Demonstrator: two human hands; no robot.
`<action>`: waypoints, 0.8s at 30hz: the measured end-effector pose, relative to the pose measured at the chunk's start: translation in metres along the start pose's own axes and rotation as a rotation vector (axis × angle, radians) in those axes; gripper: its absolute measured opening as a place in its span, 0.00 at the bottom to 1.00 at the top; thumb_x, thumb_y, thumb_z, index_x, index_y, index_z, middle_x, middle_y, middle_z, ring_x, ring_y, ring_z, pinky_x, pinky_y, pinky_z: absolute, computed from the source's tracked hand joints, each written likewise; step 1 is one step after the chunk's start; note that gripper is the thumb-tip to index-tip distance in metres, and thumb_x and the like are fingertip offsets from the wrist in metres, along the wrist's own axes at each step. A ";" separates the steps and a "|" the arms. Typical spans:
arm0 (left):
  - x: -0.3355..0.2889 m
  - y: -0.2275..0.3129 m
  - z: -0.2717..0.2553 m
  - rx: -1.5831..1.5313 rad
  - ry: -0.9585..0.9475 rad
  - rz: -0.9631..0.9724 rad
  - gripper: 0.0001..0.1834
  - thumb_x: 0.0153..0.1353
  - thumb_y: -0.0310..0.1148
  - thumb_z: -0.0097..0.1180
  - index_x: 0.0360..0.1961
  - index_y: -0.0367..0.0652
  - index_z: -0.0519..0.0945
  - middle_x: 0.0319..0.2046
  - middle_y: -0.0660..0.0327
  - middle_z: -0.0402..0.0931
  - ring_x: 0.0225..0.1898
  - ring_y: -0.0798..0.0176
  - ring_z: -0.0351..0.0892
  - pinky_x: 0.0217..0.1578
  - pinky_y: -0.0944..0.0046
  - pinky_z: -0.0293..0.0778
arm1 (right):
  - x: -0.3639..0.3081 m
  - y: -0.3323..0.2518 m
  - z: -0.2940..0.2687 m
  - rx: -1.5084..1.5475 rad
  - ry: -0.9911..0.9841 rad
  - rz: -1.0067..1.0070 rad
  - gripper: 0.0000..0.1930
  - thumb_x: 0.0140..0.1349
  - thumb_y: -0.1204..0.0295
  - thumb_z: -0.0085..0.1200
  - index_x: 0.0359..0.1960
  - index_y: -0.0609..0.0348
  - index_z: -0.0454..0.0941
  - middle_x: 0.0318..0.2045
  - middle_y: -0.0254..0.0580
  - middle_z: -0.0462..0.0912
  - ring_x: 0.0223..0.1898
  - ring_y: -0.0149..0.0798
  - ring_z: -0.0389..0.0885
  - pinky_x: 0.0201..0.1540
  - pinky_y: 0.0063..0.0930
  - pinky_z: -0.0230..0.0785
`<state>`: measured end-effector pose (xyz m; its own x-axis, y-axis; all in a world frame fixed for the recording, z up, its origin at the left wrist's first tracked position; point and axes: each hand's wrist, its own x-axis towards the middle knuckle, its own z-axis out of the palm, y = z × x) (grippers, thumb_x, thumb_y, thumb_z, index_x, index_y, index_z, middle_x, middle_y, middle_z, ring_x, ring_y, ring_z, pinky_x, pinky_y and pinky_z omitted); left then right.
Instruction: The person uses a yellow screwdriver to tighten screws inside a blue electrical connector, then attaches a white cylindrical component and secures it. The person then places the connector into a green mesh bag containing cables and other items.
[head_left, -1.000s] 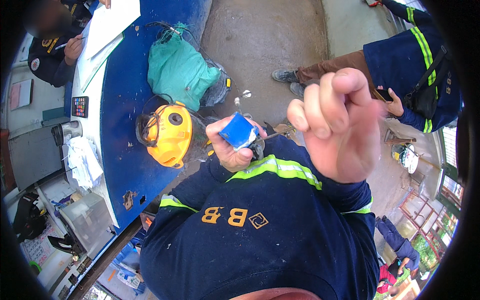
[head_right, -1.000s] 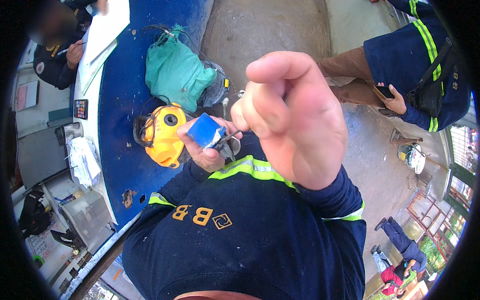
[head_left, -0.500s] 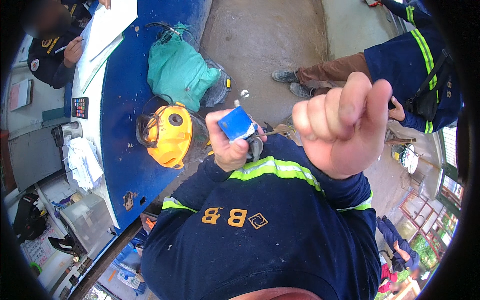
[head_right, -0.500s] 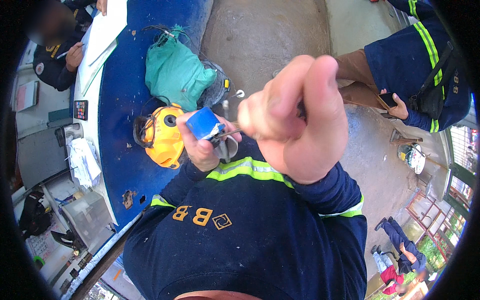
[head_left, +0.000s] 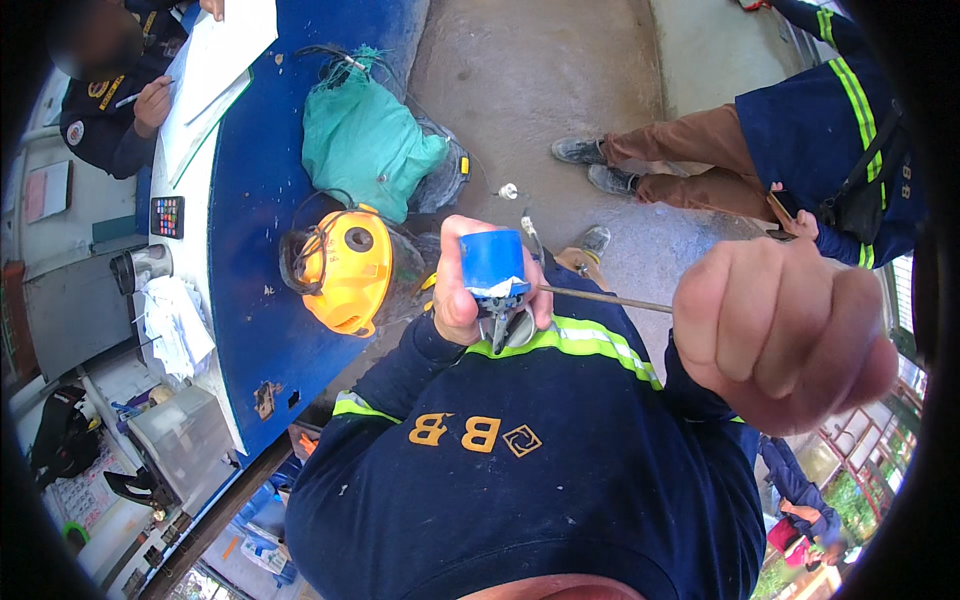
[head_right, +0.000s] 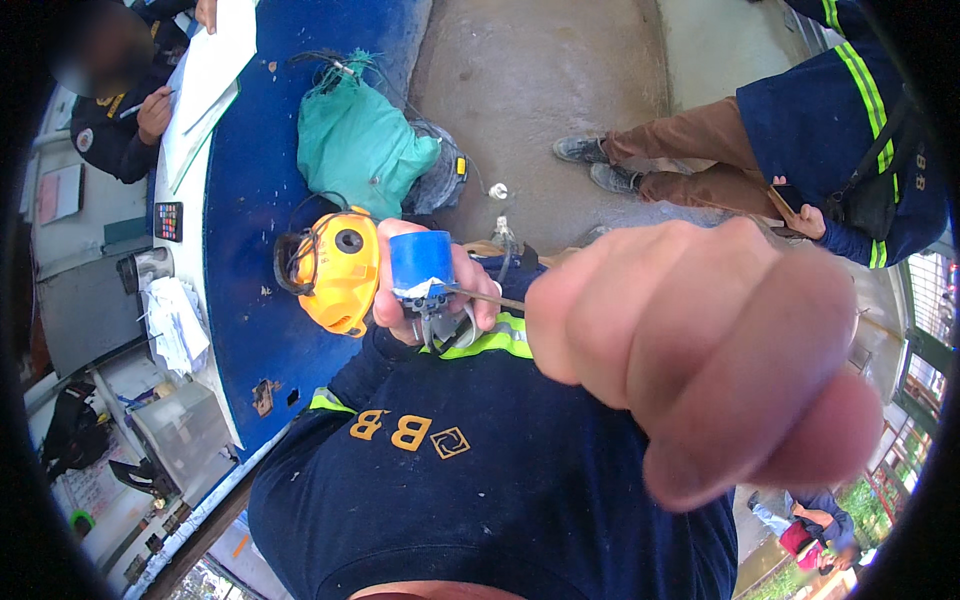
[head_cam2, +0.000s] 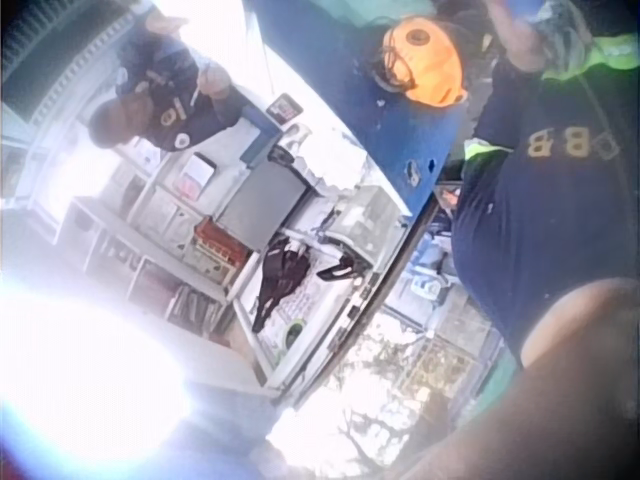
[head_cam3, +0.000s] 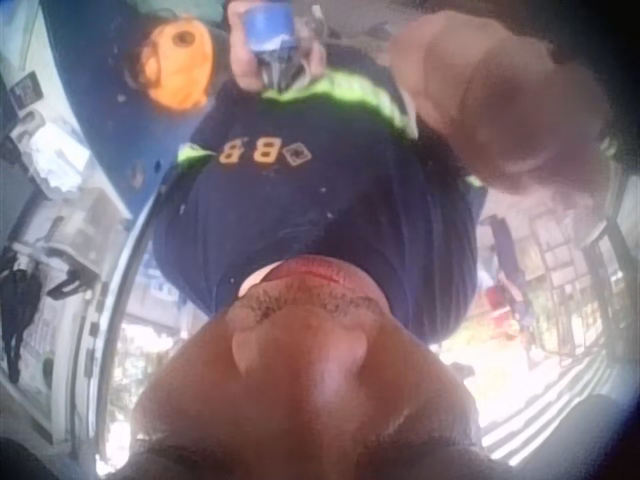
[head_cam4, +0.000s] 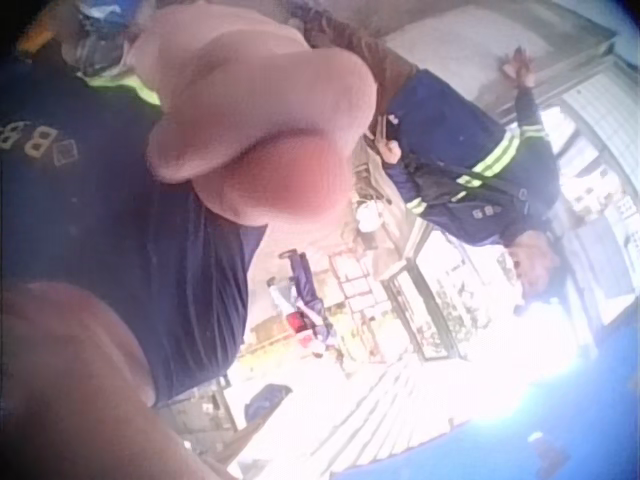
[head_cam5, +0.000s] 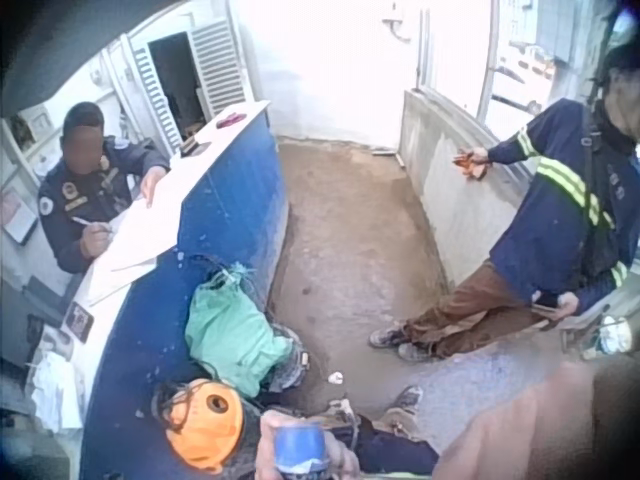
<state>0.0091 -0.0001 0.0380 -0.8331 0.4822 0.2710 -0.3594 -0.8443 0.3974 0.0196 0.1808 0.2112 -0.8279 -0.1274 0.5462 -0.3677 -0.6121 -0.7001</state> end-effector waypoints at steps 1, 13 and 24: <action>0.001 0.001 0.001 0.014 -0.011 0.009 0.35 0.55 0.55 0.64 0.49 0.48 0.57 0.27 0.47 0.69 0.22 0.49 0.77 0.23 0.55 0.76 | -0.003 0.003 0.002 0.012 0.059 -0.003 0.20 0.74 0.55 0.36 0.25 0.50 0.69 0.10 0.26 0.64 0.08 0.25 0.56 0.15 0.24 0.52; 0.006 0.001 -0.017 0.180 -0.315 0.276 0.37 0.55 0.47 0.67 0.55 0.48 0.56 0.31 0.46 0.70 0.28 0.48 0.77 0.28 0.51 0.77 | -0.023 0.023 -0.003 0.253 0.381 0.021 0.20 0.76 0.55 0.25 0.30 0.50 0.64 0.14 0.25 0.58 0.14 0.25 0.51 0.24 0.24 0.52; 0.007 0.004 -0.014 0.490 -0.340 0.467 0.38 0.56 0.45 0.66 0.57 0.45 0.54 0.32 0.45 0.70 0.29 0.48 0.77 0.30 0.50 0.76 | -0.025 0.026 0.012 0.118 0.612 0.069 0.21 0.76 0.55 0.25 0.30 0.52 0.66 0.13 0.24 0.56 0.13 0.24 0.50 0.24 0.24 0.54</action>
<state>-0.0035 -0.0035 0.0295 -0.6487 0.2126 0.7307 0.2930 -0.8164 0.4976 0.0360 0.1591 0.1849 -0.9533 0.2795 0.1146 -0.2848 -0.7049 -0.6497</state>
